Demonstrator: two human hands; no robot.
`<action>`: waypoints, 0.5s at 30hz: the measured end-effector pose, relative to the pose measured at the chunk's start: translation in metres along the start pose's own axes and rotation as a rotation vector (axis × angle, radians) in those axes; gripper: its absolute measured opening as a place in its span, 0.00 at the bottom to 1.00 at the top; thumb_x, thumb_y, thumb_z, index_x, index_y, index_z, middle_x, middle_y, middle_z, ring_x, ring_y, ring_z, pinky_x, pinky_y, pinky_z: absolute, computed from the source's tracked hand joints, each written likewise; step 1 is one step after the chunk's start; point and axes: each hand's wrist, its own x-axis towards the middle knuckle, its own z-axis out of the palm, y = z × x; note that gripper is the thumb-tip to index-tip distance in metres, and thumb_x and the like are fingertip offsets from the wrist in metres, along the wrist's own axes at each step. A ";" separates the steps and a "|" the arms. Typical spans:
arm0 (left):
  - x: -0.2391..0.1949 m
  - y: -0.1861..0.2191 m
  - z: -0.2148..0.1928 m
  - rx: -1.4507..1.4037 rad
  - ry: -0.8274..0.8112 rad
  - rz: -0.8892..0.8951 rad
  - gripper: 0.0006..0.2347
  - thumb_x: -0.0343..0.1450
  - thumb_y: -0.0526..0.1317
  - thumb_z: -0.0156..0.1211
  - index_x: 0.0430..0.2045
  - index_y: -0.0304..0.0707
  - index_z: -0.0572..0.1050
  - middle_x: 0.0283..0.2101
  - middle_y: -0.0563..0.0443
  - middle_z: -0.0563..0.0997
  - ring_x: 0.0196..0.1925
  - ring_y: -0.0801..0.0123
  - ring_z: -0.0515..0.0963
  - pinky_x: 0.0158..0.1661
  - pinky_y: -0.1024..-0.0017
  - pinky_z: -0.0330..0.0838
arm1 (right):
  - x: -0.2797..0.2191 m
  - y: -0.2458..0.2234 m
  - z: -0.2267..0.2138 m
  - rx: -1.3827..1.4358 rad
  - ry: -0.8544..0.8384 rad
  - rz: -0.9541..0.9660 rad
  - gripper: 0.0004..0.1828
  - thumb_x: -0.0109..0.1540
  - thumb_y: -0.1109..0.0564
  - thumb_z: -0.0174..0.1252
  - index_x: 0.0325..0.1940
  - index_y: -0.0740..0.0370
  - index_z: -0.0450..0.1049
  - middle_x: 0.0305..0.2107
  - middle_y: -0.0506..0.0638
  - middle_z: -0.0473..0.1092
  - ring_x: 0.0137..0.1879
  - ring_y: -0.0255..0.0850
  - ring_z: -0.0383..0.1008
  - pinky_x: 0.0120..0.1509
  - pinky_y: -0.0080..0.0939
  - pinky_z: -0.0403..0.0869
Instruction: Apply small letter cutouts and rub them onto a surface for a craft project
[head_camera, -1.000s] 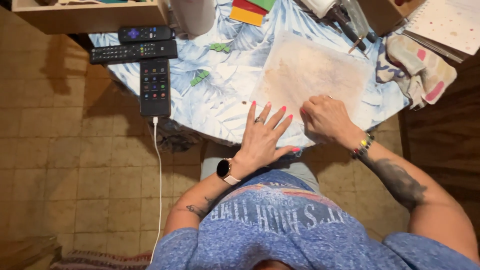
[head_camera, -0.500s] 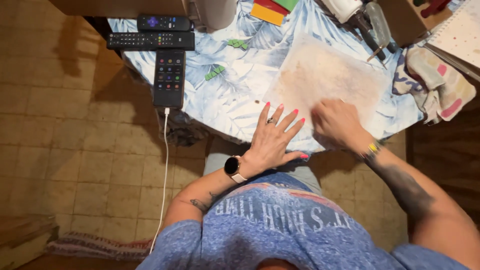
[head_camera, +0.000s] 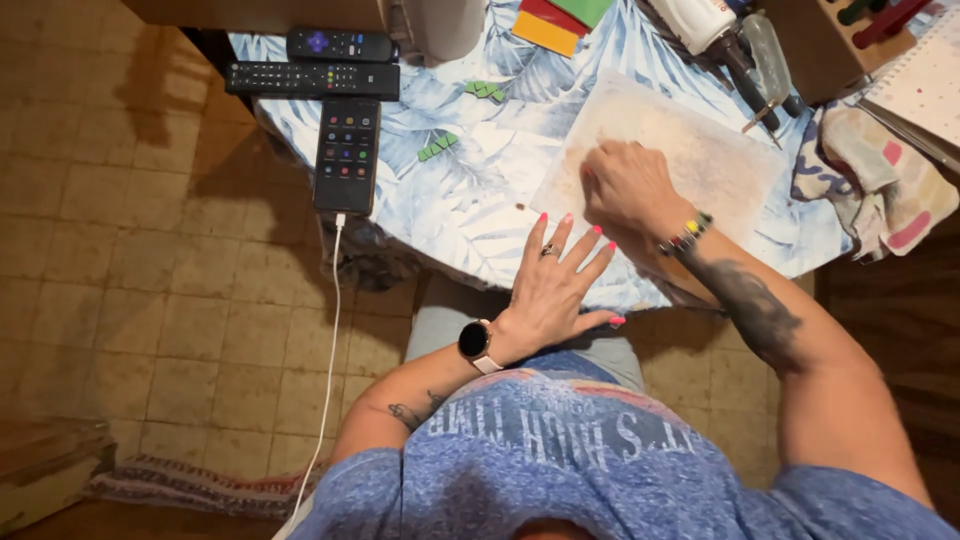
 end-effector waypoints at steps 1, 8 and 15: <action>-0.001 0.000 -0.001 -0.004 -0.001 0.002 0.31 0.51 0.60 0.57 0.42 0.41 0.67 0.48 0.45 0.68 0.52 0.43 0.64 0.56 0.45 0.44 | -0.019 -0.001 -0.006 -0.001 -0.003 0.004 0.10 0.51 0.50 0.43 0.26 0.56 0.66 0.21 0.50 0.61 0.27 0.50 0.68 0.27 0.48 0.69; 0.002 -0.005 -0.003 -0.034 0.007 0.020 0.32 0.49 0.59 0.58 0.43 0.41 0.67 0.47 0.44 0.69 0.52 0.42 0.65 0.56 0.46 0.44 | -0.109 0.004 -0.014 -0.027 -0.127 0.075 0.06 0.49 0.51 0.45 0.25 0.53 0.64 0.20 0.49 0.61 0.30 0.47 0.69 0.30 0.44 0.69; 0.001 -0.003 -0.004 -0.015 -0.008 0.017 0.31 0.49 0.59 0.59 0.42 0.41 0.68 0.47 0.44 0.69 0.52 0.43 0.64 0.57 0.46 0.43 | -0.003 0.006 0.012 0.018 0.059 -0.018 0.09 0.51 0.50 0.44 0.26 0.57 0.64 0.20 0.50 0.60 0.27 0.50 0.67 0.26 0.47 0.68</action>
